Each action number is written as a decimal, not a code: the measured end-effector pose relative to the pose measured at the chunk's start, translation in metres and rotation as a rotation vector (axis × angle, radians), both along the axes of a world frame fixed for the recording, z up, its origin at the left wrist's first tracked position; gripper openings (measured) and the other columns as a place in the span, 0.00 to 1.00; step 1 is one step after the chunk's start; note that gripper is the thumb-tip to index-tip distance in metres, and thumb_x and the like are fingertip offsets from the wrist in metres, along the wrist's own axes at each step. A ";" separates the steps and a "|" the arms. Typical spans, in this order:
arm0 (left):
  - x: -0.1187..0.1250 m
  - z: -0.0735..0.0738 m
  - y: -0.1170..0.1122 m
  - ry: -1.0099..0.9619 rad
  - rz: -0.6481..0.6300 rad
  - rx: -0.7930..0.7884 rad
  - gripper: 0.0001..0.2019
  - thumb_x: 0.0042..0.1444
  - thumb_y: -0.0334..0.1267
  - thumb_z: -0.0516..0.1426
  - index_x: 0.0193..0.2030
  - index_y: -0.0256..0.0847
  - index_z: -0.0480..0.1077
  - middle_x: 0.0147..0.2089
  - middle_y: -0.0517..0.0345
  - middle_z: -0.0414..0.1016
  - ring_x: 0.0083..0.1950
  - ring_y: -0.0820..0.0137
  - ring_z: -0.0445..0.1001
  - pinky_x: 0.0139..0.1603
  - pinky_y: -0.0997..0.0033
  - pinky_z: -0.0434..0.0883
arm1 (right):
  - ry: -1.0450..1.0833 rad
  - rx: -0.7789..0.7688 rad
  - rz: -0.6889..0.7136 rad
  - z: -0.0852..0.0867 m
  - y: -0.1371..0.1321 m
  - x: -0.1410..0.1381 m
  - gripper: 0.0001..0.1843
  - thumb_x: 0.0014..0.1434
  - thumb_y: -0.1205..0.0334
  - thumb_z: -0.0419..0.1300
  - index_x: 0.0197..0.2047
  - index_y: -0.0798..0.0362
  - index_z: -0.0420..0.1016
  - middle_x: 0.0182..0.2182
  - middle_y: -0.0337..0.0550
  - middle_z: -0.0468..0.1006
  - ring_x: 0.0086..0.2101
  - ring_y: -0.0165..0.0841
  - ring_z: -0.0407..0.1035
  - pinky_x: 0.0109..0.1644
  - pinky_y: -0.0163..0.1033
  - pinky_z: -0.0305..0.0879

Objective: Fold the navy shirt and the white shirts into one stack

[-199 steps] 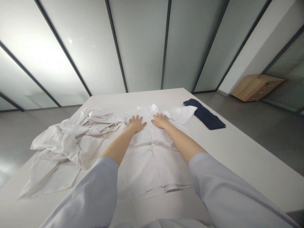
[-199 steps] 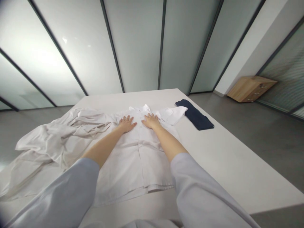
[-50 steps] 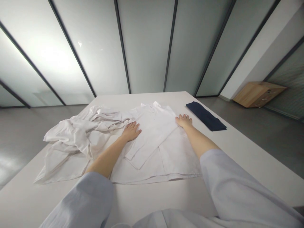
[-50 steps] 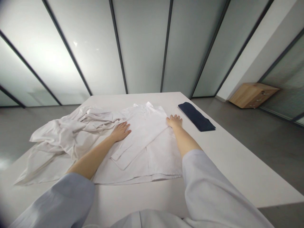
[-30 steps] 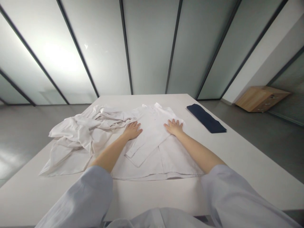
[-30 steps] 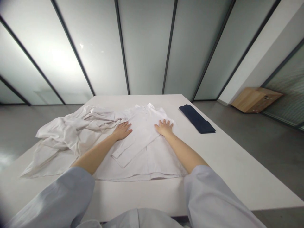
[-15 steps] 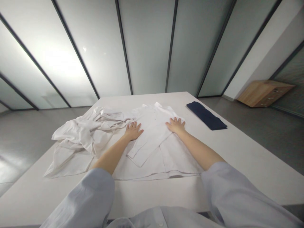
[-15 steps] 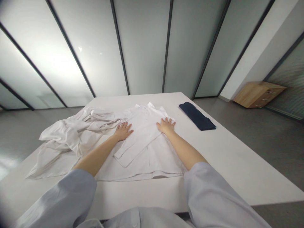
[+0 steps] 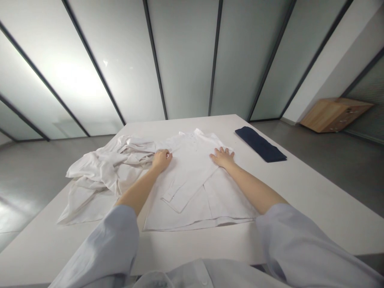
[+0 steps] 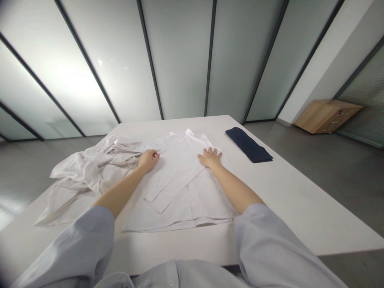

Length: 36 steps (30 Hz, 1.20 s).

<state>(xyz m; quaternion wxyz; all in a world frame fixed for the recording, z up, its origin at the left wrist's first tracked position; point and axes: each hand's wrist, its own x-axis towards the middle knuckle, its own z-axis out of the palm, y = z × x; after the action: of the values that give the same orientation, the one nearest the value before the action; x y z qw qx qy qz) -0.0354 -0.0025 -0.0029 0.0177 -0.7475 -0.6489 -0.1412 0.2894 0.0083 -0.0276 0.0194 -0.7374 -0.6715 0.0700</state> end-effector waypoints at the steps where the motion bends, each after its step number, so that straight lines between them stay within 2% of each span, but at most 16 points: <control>1: -0.005 0.007 0.005 -0.009 0.062 0.052 0.18 0.63 0.43 0.46 0.48 0.40 0.73 0.48 0.46 0.77 0.52 0.59 0.73 0.54 0.61 0.66 | 0.002 0.002 0.000 0.000 0.000 0.000 0.38 0.65 0.39 0.38 0.71 0.50 0.50 0.71 0.54 0.44 0.67 0.57 0.38 0.64 0.70 0.35; 4: -0.027 0.028 0.018 0.026 0.211 0.208 0.17 0.61 0.40 0.47 0.49 0.41 0.72 0.54 0.43 0.73 0.59 0.54 0.67 0.59 0.54 0.62 | 0.014 0.013 0.003 -0.001 -0.001 0.001 0.38 0.65 0.39 0.38 0.71 0.51 0.50 0.71 0.54 0.44 0.67 0.57 0.38 0.64 0.70 0.34; 6: -0.046 0.038 0.027 0.073 0.308 0.223 0.19 0.58 0.40 0.50 0.55 0.40 0.69 0.61 0.40 0.67 0.65 0.49 0.60 0.62 0.48 0.58 | 0.020 0.017 0.005 -0.002 -0.001 0.001 0.38 0.65 0.39 0.39 0.71 0.51 0.51 0.71 0.54 0.44 0.67 0.57 0.38 0.65 0.69 0.34; 8: -0.064 0.042 0.033 0.135 0.403 0.121 0.25 0.54 0.43 0.54 0.58 0.37 0.67 0.65 0.36 0.63 0.68 0.44 0.55 0.63 0.41 0.54 | 0.019 0.020 0.005 -0.002 -0.002 0.002 0.38 0.65 0.39 0.39 0.71 0.51 0.52 0.71 0.54 0.45 0.67 0.57 0.39 0.65 0.69 0.34; 10: -0.078 0.042 0.038 0.182 0.455 -0.044 0.29 0.50 0.45 0.57 0.58 0.35 0.67 0.64 0.31 0.63 0.67 0.41 0.56 0.62 0.38 0.53 | 0.018 0.022 0.008 -0.002 -0.002 0.002 0.37 0.65 0.39 0.40 0.71 0.51 0.52 0.71 0.54 0.45 0.67 0.57 0.39 0.65 0.68 0.34; 12: -0.087 0.039 0.039 0.206 0.448 -0.139 0.26 0.50 0.43 0.57 0.55 0.33 0.70 0.62 0.30 0.66 0.65 0.41 0.60 0.61 0.40 0.55 | 0.018 0.023 0.012 -0.002 -0.003 0.002 0.37 0.65 0.39 0.40 0.71 0.51 0.52 0.71 0.55 0.45 0.67 0.57 0.39 0.65 0.68 0.34; 16: -0.091 0.036 0.035 0.149 0.440 -0.061 0.15 0.56 0.35 0.51 0.45 0.33 0.75 0.53 0.32 0.74 0.59 0.48 0.69 0.58 0.48 0.60 | 0.020 0.023 0.012 0.000 -0.003 0.002 0.37 0.65 0.39 0.40 0.71 0.51 0.52 0.71 0.55 0.45 0.67 0.57 0.39 0.65 0.68 0.34; 19: -0.091 0.043 0.034 -0.032 0.506 0.039 0.15 0.59 0.35 0.48 0.42 0.34 0.75 0.49 0.34 0.76 0.54 0.49 0.72 0.54 0.51 0.63 | 0.016 0.025 0.016 0.000 -0.003 0.002 0.36 0.65 0.41 0.41 0.70 0.51 0.54 0.71 0.55 0.46 0.67 0.57 0.40 0.65 0.67 0.36; 22: -0.084 0.060 0.039 -0.311 0.533 0.201 0.15 0.62 0.36 0.45 0.42 0.38 0.73 0.45 0.40 0.77 0.49 0.54 0.72 0.48 0.56 0.66 | -0.007 0.059 0.007 0.000 -0.004 0.000 0.35 0.65 0.42 0.43 0.68 0.54 0.58 0.70 0.57 0.50 0.66 0.57 0.43 0.65 0.66 0.36; 24: -0.070 0.074 0.046 -0.501 0.468 0.295 0.14 0.62 0.37 0.45 0.40 0.39 0.72 0.40 0.48 0.77 0.45 0.59 0.72 0.44 0.63 0.67 | -0.028 0.126 0.011 0.002 -0.004 -0.005 0.35 0.65 0.44 0.46 0.68 0.56 0.57 0.69 0.59 0.50 0.67 0.55 0.41 0.67 0.64 0.33; 26: -0.046 0.087 0.054 -0.687 0.318 0.318 0.12 0.61 0.37 0.47 0.36 0.39 0.70 0.32 0.55 0.73 0.38 0.65 0.71 0.38 0.69 0.66 | 0.014 0.220 0.066 0.009 -0.003 -0.014 0.35 0.64 0.48 0.50 0.69 0.57 0.55 0.70 0.58 0.49 0.68 0.51 0.39 0.68 0.60 0.32; 27: -0.031 0.093 0.056 -0.781 0.220 0.290 0.11 0.60 0.37 0.47 0.34 0.39 0.70 0.28 0.58 0.70 0.35 0.67 0.70 0.35 0.71 0.65 | 0.084 0.260 0.116 0.013 -0.003 -0.021 0.35 0.63 0.48 0.51 0.69 0.55 0.56 0.70 0.56 0.50 0.68 0.49 0.40 0.69 0.57 0.34; 29: 0.003 0.099 0.057 -0.965 0.000 0.183 0.10 0.59 0.38 0.49 0.33 0.38 0.70 0.25 0.61 0.67 0.31 0.70 0.68 0.31 0.74 0.64 | 0.351 0.286 0.233 0.026 -0.002 -0.038 0.34 0.62 0.46 0.53 0.68 0.52 0.57 0.67 0.53 0.57 0.66 0.45 0.50 0.68 0.51 0.45; 31: 0.036 0.101 0.051 -1.074 -0.270 0.036 0.09 0.56 0.40 0.53 0.34 0.37 0.71 0.26 0.60 0.69 0.32 0.71 0.70 0.34 0.73 0.66 | 0.741 0.237 0.322 0.041 -0.003 -0.056 0.35 0.62 0.42 0.53 0.68 0.48 0.57 0.64 0.50 0.64 0.59 0.42 0.63 0.61 0.47 0.59; 33: 0.063 0.099 0.040 -1.094 -0.506 -0.147 0.12 0.54 0.43 0.56 0.37 0.36 0.74 0.31 0.56 0.75 0.36 0.69 0.73 0.40 0.70 0.68 | 1.119 0.188 0.362 0.055 -0.005 -0.071 0.35 0.62 0.37 0.49 0.67 0.46 0.57 0.59 0.47 0.70 0.53 0.40 0.69 0.55 0.45 0.66; 36: 0.083 0.092 0.026 -1.078 -0.702 -0.282 0.17 0.54 0.45 0.57 0.45 0.37 0.75 0.45 0.49 0.79 0.47 0.63 0.75 0.51 0.63 0.69 | 1.462 0.199 0.287 0.070 -0.008 -0.079 0.33 0.62 0.37 0.47 0.62 0.47 0.65 0.52 0.45 0.77 0.50 0.40 0.72 0.51 0.43 0.70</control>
<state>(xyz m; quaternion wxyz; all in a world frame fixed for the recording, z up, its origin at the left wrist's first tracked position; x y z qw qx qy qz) 0.0473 0.0235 0.0890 -0.4551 -0.7343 -0.2968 -0.4069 0.2104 -0.0001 0.0425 0.5176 -0.4031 -0.5803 0.4825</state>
